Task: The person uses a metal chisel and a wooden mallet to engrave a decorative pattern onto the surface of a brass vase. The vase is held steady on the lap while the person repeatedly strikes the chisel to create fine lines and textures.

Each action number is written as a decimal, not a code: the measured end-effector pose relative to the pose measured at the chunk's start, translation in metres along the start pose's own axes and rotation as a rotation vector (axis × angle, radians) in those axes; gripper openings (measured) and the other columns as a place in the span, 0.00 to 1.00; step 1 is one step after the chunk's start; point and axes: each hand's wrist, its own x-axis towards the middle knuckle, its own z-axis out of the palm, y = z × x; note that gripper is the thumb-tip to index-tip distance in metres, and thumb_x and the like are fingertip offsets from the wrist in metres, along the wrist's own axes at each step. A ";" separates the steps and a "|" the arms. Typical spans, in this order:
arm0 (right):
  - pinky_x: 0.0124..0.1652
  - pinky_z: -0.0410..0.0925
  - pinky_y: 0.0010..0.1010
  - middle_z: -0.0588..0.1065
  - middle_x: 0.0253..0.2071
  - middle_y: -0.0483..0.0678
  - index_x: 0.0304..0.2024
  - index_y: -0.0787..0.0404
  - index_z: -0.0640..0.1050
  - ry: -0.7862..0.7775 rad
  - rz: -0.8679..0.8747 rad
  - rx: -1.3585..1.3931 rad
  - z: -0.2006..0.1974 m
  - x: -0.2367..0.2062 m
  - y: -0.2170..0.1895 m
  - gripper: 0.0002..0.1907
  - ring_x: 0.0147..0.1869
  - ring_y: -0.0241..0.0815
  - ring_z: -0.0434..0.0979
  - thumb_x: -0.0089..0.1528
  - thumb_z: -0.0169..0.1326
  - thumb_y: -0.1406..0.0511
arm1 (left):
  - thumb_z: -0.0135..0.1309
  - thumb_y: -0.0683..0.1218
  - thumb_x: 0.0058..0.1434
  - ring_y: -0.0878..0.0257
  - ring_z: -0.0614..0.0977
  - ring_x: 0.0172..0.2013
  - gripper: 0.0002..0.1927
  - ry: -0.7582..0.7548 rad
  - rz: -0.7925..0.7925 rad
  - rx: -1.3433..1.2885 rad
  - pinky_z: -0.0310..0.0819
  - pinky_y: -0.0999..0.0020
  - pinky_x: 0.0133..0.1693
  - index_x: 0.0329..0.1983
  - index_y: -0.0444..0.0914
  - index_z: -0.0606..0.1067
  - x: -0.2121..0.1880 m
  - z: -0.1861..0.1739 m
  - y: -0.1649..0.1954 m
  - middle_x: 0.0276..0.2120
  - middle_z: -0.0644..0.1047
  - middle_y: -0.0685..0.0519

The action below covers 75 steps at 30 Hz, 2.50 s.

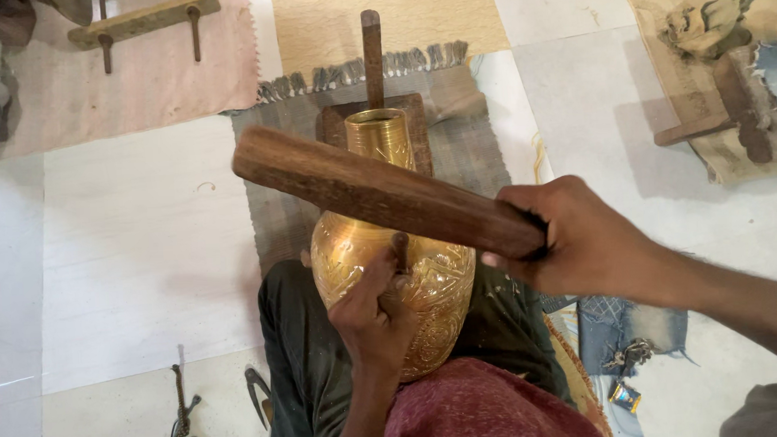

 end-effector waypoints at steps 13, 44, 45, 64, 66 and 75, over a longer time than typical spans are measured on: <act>0.29 0.70 0.46 0.76 0.20 0.51 0.38 0.58 0.75 -0.121 0.104 -0.433 -0.032 0.000 -0.013 0.17 0.25 0.51 0.80 0.46 0.62 0.68 | 0.54 0.33 0.60 0.65 0.88 0.29 0.14 -0.023 -0.094 0.011 0.79 0.72 0.28 0.47 0.37 0.81 -0.011 0.005 -0.005 0.36 0.86 0.48; 0.31 0.69 0.45 0.76 0.20 0.52 0.36 0.56 0.75 -0.152 0.120 -0.525 -0.026 -0.005 0.007 0.16 0.26 0.51 0.79 0.46 0.62 0.69 | 0.58 0.37 0.60 0.63 0.88 0.30 0.10 0.006 -0.004 0.012 0.83 0.72 0.28 0.45 0.34 0.82 -0.018 0.012 -0.023 0.38 0.85 0.45; 0.30 0.70 0.45 0.76 0.20 0.51 0.37 0.56 0.74 -0.112 0.129 -0.461 -0.024 -0.005 0.009 0.17 0.25 0.51 0.79 0.45 0.62 0.68 | 0.58 0.36 0.60 0.62 0.89 0.32 0.11 0.013 -0.001 -0.007 0.84 0.72 0.30 0.46 0.33 0.81 -0.019 0.012 -0.022 0.39 0.85 0.44; 0.29 0.69 0.47 0.75 0.20 0.53 0.34 0.60 0.72 -0.012 -0.049 -0.409 -0.016 0.002 -0.005 0.19 0.26 0.54 0.78 0.43 0.64 0.64 | 0.53 0.33 0.58 0.61 0.88 0.33 0.18 0.033 -0.056 -0.028 0.83 0.71 0.32 0.53 0.31 0.79 -0.014 0.009 0.001 0.36 0.85 0.45; 0.29 0.69 0.48 0.75 0.20 0.53 0.35 0.59 0.73 0.002 -0.014 -0.421 -0.015 0.005 -0.002 0.19 0.26 0.54 0.77 0.44 0.64 0.64 | 0.52 0.33 0.58 0.61 0.88 0.35 0.19 0.050 -0.009 -0.008 0.84 0.71 0.33 0.54 0.31 0.78 -0.013 0.011 -0.003 0.38 0.84 0.43; 0.29 0.69 0.46 0.73 0.18 0.52 0.36 0.57 0.72 -0.032 0.025 -0.437 -0.017 0.009 0.000 0.18 0.25 0.51 0.77 0.45 0.63 0.66 | 0.52 0.31 0.56 0.58 0.89 0.39 0.21 0.037 -0.056 -0.015 0.86 0.70 0.36 0.54 0.29 0.77 -0.021 0.016 -0.007 0.42 0.84 0.40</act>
